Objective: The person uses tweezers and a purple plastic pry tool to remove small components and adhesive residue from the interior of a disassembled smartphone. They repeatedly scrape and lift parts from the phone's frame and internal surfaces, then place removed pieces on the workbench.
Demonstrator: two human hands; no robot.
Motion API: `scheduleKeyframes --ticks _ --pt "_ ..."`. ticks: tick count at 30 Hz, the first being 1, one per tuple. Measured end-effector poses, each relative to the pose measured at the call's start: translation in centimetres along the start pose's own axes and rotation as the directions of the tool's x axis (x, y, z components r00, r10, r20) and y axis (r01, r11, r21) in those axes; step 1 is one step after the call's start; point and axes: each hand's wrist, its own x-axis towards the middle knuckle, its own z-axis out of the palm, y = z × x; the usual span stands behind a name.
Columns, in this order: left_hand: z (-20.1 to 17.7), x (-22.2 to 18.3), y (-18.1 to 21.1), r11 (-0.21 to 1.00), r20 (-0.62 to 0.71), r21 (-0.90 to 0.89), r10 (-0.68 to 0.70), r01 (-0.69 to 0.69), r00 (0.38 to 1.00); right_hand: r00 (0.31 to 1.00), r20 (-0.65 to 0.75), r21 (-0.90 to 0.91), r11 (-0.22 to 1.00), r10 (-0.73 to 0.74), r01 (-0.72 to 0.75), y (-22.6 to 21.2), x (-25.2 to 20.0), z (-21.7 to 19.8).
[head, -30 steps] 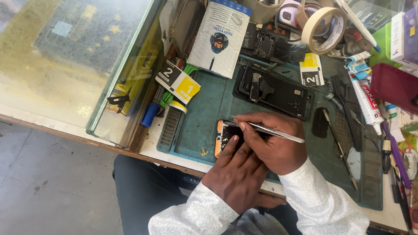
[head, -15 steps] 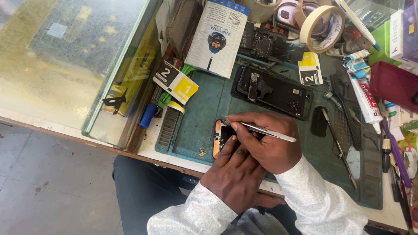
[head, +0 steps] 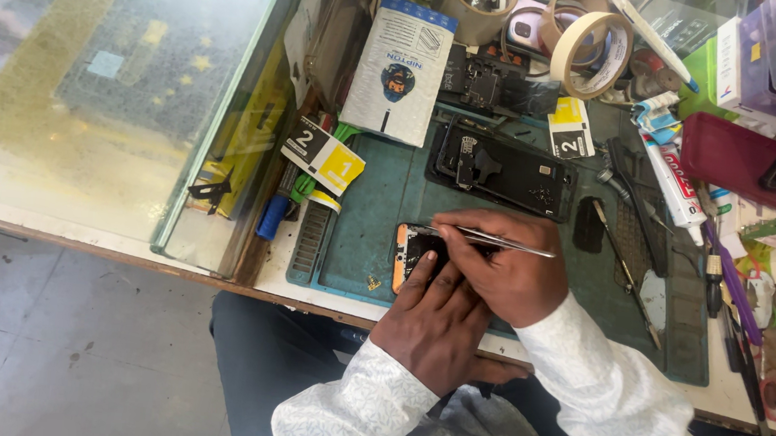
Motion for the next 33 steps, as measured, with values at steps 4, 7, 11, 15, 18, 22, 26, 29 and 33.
scheduleKeyframes --ticks 4,7,11,15,18,22,26,29,33 --pt "0.1 0.0 0.0 1.000 -0.009 -0.005 0.000 0.000 1.000 0.991 -0.020 -0.006 0.991 0.133 -0.134 0.0 -0.8 -1.1" --pt "0.1 0.1 0.2 1.000 -0.017 -0.011 -0.020 0.020 1.000 0.993 -0.029 -0.020 0.994 0.110 -0.111 0.3 -1.2 -1.8" --pt "0.1 0.2 0.4 0.999 -0.018 -0.011 -0.040 0.040 0.999 0.993 -0.035 -0.017 0.994 0.112 -0.112 0.9 -1.5 -2.1" --pt "-0.1 0.4 0.3 1.000 -0.027 -0.013 -0.026 0.026 0.999 0.986 0.019 0.179 0.970 0.165 -0.166 1.5 -1.4 -2.3" --pt "0.1 0.4 0.3 1.000 -0.040 -0.014 -0.026 0.025 0.999 0.981 0.001 0.106 0.975 0.195 -0.194 2.0 -1.7 -2.6" --pt "0.0 0.4 0.3 1.000 -0.043 -0.003 -0.024 0.024 0.999 0.985 0.000 0.082 0.981 0.174 -0.174 2.0 -1.6 -2.5" --pt "0.0 0.4 0.3 1.000 -0.048 -0.010 -0.028 0.027 0.998 0.989 -0.012 0.033 0.989 0.146 -0.146 1.6 -1.6 -2.6" --pt "0.0 0.4 0.3 0.999 -0.042 -0.017 -0.032 0.031 0.999 0.992 -0.021 -0.006 0.992 0.127 -0.127 1.3 -1.7 -2.7" --pt "-0.1 0.5 0.4 0.999 -0.056 -0.021 -0.031 0.030 0.998 0.986 -0.046 -0.012 0.986 0.163 -0.164 1.1 -1.8 -2.7"
